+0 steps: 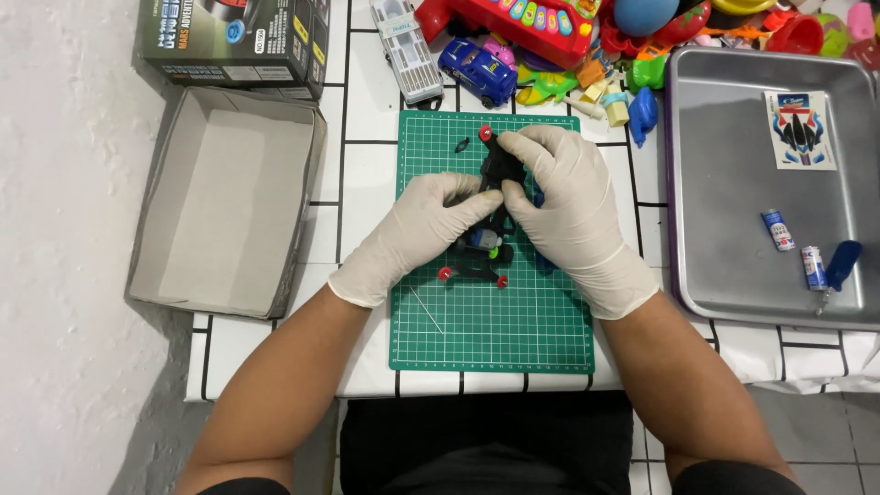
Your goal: Assembling a small motorized toy car, including installing batteries and chassis parts on a cutting mat.
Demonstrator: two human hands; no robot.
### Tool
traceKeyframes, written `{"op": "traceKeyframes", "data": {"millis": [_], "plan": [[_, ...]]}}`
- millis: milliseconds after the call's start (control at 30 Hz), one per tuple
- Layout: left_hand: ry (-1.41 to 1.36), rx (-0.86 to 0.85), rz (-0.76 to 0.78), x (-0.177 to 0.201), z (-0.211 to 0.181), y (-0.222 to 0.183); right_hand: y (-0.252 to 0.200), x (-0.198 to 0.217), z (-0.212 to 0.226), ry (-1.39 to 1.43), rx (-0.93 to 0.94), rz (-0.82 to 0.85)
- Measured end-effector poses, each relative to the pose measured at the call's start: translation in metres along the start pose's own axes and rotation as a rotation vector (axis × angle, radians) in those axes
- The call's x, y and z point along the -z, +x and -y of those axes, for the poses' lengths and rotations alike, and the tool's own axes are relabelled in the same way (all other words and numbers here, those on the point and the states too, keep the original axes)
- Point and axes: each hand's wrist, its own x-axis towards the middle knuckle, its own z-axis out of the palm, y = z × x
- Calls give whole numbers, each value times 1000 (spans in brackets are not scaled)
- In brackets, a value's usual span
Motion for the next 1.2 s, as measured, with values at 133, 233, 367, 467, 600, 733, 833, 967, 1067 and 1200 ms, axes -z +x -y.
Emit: {"op": "traceKeyframes", "data": {"millis": [133, 233, 367, 467, 600, 733, 833, 967, 1067, 1200], "plan": [[113, -166, -120, 22, 25, 17, 0, 5, 4, -4, -16, 54], [36, -250, -349, 34, 28, 24, -1, 3, 6, -12, -20, 142], [3, -408, -560, 42, 34, 32, 0, -2, 9, -32, -47, 317], [32, -496, -603, 43, 41, 38, 4, -7, 6, -77, 30, 398], [50, -548, -581, 41, 41, 37, 8, -14, 2, -84, 126, 436], [113, -566, -608, 42, 46, 41, 8, -17, 1, -99, 123, 454], [153, -542, -617, 42, 45, 41, 8, -18, 1, -114, 78, 477], [191, -534, -624, 42, 50, 44, 7, -20, -2, -133, 59, 454], [208, -546, -623, 41, 51, 45, 5, -22, -3, -141, 49, 450], [198, -537, -613, 41, 50, 44, 5, -24, -5, -157, 34, 455]]}}
